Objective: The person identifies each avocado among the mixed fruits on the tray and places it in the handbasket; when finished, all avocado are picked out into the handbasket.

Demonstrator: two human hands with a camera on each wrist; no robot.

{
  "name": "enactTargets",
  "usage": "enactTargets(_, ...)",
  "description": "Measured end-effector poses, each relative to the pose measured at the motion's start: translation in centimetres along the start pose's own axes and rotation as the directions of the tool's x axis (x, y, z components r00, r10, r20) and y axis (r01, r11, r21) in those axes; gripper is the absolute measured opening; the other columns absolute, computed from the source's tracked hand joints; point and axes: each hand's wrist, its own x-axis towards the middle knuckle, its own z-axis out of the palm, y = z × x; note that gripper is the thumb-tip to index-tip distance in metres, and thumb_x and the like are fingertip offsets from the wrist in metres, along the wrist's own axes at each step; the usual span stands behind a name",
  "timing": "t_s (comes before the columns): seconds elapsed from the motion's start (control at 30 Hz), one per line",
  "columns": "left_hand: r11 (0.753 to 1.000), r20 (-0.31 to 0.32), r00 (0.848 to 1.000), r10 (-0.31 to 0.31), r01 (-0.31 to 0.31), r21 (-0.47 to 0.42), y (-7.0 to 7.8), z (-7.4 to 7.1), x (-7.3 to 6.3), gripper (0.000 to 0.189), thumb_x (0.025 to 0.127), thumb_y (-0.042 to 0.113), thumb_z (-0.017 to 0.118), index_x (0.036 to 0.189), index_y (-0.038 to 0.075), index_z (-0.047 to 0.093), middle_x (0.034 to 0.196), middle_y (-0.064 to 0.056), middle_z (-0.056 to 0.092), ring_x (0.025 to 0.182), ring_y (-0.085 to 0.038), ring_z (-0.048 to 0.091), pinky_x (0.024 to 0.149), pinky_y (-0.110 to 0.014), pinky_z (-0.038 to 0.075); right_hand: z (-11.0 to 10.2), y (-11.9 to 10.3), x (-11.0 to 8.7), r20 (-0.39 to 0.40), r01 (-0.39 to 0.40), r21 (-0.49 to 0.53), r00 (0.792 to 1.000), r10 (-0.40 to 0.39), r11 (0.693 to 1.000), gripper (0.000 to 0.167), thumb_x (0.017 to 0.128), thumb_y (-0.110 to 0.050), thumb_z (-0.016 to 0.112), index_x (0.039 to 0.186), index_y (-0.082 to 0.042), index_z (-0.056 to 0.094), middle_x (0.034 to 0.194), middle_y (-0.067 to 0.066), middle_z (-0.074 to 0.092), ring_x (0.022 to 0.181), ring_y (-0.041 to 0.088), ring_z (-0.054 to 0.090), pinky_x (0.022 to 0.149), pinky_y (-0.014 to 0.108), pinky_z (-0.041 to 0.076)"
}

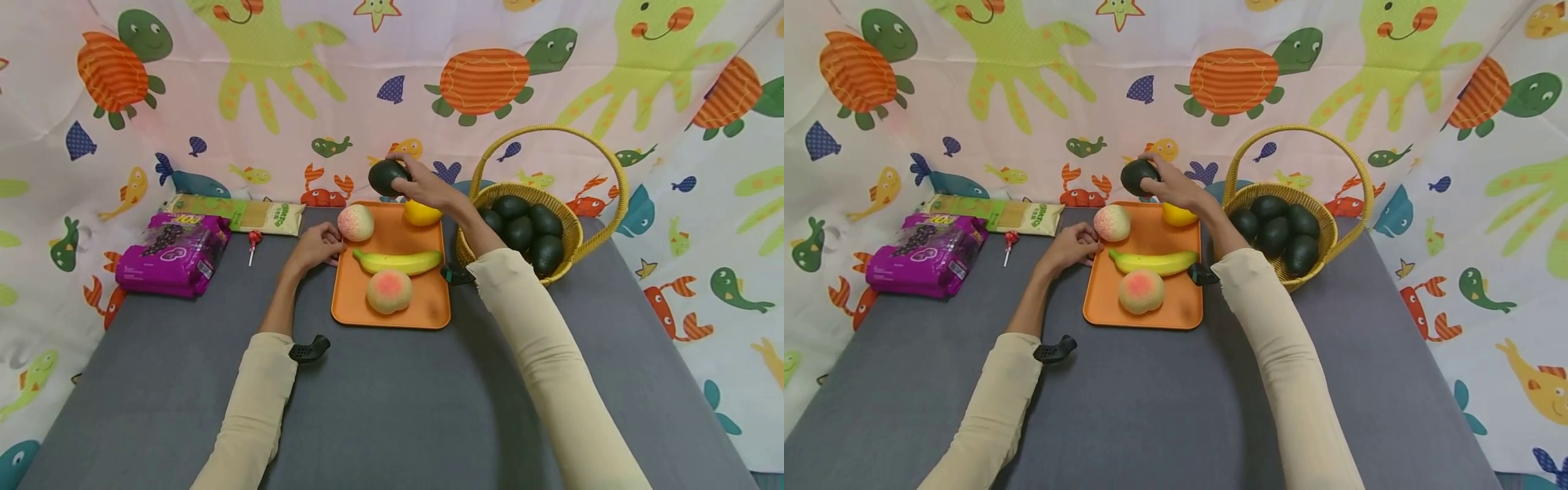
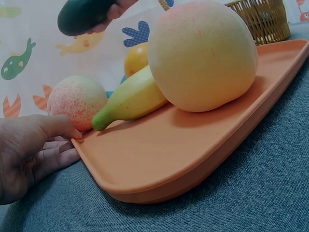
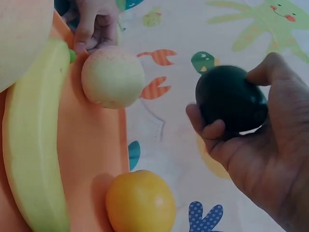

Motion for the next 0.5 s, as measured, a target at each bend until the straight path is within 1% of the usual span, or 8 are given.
enactTargets(0.07, 1.0, -0.009, 1.0, 0.011, -0.011, 0.004, 0.1, 0.0, 0.0, 0.033, 0.098, 0.015, 0.07, 0.123, -0.003, 0.058, 0.103, -0.018, 0.063, 0.072, -0.013, 0.068, 0.065, -0.027, 0.066, -0.2, -0.1, -0.4, -0.003, -0.003, 0.037, 1.0, 0.003, 0.999, 0.058, 0.106, -0.019, 0.042, 0.161, -0.012, 0.028, 0.144, 0.026, 0.05, 0.097, 0.027, 0.057, 0.08, 0.032, 0.047)
enactTargets(0.17, 1.0, -0.016, 1.0, 0.027, -0.026, 0.017, 0.1, 0.1, 0.1, 0.032, 0.098, 0.016, 0.07, 0.122, -0.003, 0.058, 0.102, -0.016, 0.064, 0.071, -0.012, 0.068, 0.064, -0.026, 0.065, -0.3, -0.2, -0.8, -0.023, 0.006, 0.118, 1.0, -0.003, 0.993, 0.05, 0.11, -0.023, 0.04, 0.16, -0.014, 0.035, 0.136, 0.025, 0.056, 0.09, 0.022, 0.063, 0.073, 0.026, 0.046)
enactTargets(0.2, 0.999, -0.018, 0.999, 0.028, -0.028, 0.02, 0.1, 0.1, 0.1, 0.032, 0.098, 0.015, 0.07, 0.122, -0.002, 0.058, 0.101, -0.016, 0.064, 0.07, -0.012, 0.068, 0.064, -0.026, 0.065, -0.3, -0.2, -0.9, -0.03, 0.007, 0.139, 1.0, -0.003, 0.99, 0.049, 0.111, -0.025, 0.04, 0.159, -0.014, 0.037, 0.133, 0.024, 0.058, 0.089, 0.02, 0.065, 0.073, 0.025, 0.049)
enactTargets(0.27, 0.999, -0.021, 0.999, 0.031, -0.031, 0.023, 0.1, 0.1, 0.1, 0.031, 0.098, 0.015, 0.07, 0.121, -0.002, 0.058, 0.101, -0.016, 0.064, 0.07, -0.011, 0.068, 0.063, -0.026, 0.065, -0.3, -0.2, -1.1, -0.06, 0.005, 0.164, 0.998, 0.005, 0.986, 0.048, 0.111, -0.029, 0.047, 0.156, -0.014, 0.041, 0.127, 0.021, 0.062, 0.088, 0.019, 0.069, 0.074, 0.024, 0.052)
enactTargets(0.33, 0.999, -0.021, 0.999, 0.033, -0.033, 0.024, 0.1, 0.1, 0.0, 0.031, 0.098, 0.014, 0.069, 0.122, -0.003, 0.058, 0.101, -0.016, 0.064, 0.07, -0.011, 0.068, 0.063, -0.026, 0.065, -0.3, -0.2, -1.3, -0.096, 0.002, 0.17, 0.995, 0.014, 0.985, 0.049, 0.108, -0.032, 0.055, 0.153, -0.015, 0.044, 0.123, 0.017, 0.064, 0.088, 0.021, 0.071, 0.076, 0.025, 0.055)
enactTargets(0.4, 0.999, -0.022, 0.999, 0.033, -0.032, 0.021, 0.0, 0.2, 0.0, 0.031, 0.098, 0.013, 0.07, 0.122, -0.003, 0.058, 0.101, -0.017, 0.064, 0.069, -0.011, 0.067, 0.063, -0.026, 0.065, -0.3, -0.1, -1.4, -0.122, 0.0, 0.161, 0.992, 0.02, 0.987, 0.051, 0.105, -0.034, 0.061, 0.151, -0.015, 0.046, 0.122, 0.014, 0.065, 0.091, 0.026, 0.073, 0.079, 0.026, 0.058)
enactTargets(0.43, 0.999, -0.02, 0.999, 0.032, -0.032, 0.019, 0.0, 0.2, 0.0, 0.032, 0.098, 0.014, 0.07, 0.122, -0.004, 0.058, 0.102, -0.017, 0.063, 0.07, -0.011, 0.067, 0.063, -0.026, 0.065, -0.4, -0.1, -1.5, -0.131, 0.001, 0.154, 0.991, 0.019, 0.988, 0.051, 0.104, -0.033, 0.062, 0.149, -0.015, 0.047, 0.121, 0.014, 0.065, 0.092, 0.029, 0.072, 0.078, 0.026, 0.057)
enactTargets(0.5, 0.999, -0.014, 1.0, 0.028, -0.028, 0.019, -0.1, 0.3, 0.0, 0.034, 0.098, 0.015, 0.07, 0.124, -0.004, 0.058, 0.103, -0.017, 0.063, 0.07, -0.011, 0.067, 0.063, -0.025, 0.065, -0.5, -0.1, -1.8, -0.131, 0.013, 0.122, 0.991, 0.003, 0.992, 0.049, 0.104, -0.031, 0.063, 0.148, -0.014, 0.048, 0.121, 0.015, 0.065, 0.09, 0.031, 0.073, 0.082, 0.03, 0.06)
